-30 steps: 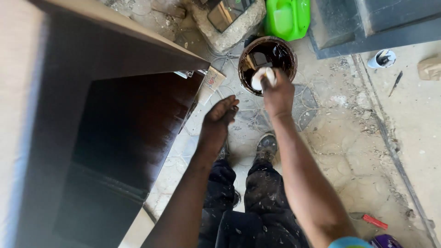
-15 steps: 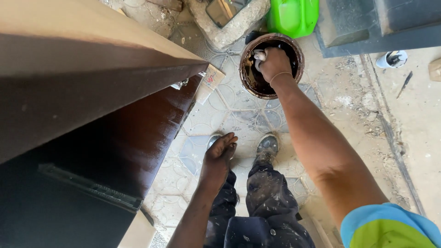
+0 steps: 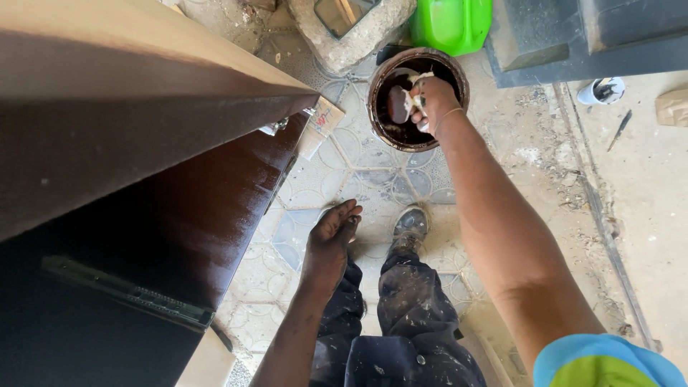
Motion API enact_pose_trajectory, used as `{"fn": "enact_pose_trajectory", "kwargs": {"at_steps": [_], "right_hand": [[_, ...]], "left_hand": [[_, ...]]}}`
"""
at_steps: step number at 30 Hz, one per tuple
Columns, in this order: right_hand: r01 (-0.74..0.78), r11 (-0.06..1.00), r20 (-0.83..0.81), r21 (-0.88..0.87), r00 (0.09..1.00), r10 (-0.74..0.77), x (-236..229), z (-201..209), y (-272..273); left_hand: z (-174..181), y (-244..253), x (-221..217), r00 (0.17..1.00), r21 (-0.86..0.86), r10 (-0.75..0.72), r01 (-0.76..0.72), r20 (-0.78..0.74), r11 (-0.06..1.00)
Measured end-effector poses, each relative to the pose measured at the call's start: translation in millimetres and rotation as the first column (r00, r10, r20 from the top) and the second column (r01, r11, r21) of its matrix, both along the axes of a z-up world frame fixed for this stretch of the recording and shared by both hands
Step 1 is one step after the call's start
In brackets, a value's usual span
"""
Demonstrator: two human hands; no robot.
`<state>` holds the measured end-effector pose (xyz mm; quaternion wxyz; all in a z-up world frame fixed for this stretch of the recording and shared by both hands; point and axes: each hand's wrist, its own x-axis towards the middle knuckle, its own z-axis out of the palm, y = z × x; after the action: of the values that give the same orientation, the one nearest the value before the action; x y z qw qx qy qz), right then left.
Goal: Applying wood stain to the exterior of a cabinet using a rag
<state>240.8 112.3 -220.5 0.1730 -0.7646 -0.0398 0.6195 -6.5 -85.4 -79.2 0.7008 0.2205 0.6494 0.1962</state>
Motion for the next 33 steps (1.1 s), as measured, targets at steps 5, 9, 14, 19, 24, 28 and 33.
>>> {"fn": "enact_pose_trajectory", "kwargs": {"at_steps": [5,9,14,19,24,28,33], "right_hand": [[-0.048,0.999,-0.148,-0.012,0.988,0.046,2,-32,-6],[-0.101,0.994,-0.244,0.033,0.964,0.106,7,-36,1],[-0.112,0.992,-0.178,-0.061,0.979,0.099,-16,49,9],[-0.140,0.990,0.093,-0.036,0.985,0.143,-28,37,6],[-0.247,0.969,-0.026,0.010,0.969,0.247,-30,78,1],[-0.180,0.982,-0.062,0.052,0.981,0.183,-26,73,-8],[-0.274,0.951,0.049,0.143,0.962,0.270,-33,77,-16]], "left_hand": [[4,-6,-2,1.000,0.020,-0.026,0.026,-0.007,0.999],[5,-11,-8,0.999,0.012,-0.035,0.035,-0.023,0.999],[26,-1,-5,0.994,-0.097,0.074,-0.082,-0.086,0.992],[30,-2,-9,0.976,-0.116,0.118,-0.140,-0.184,0.983],[35,-1,-19,0.968,-0.041,0.094,-0.106,-0.234,0.993],[30,-4,-28,0.961,0.007,0.161,-0.164,-0.223,0.986],[43,0,-28,0.909,0.140,0.252,-0.217,-0.333,0.966]]}}
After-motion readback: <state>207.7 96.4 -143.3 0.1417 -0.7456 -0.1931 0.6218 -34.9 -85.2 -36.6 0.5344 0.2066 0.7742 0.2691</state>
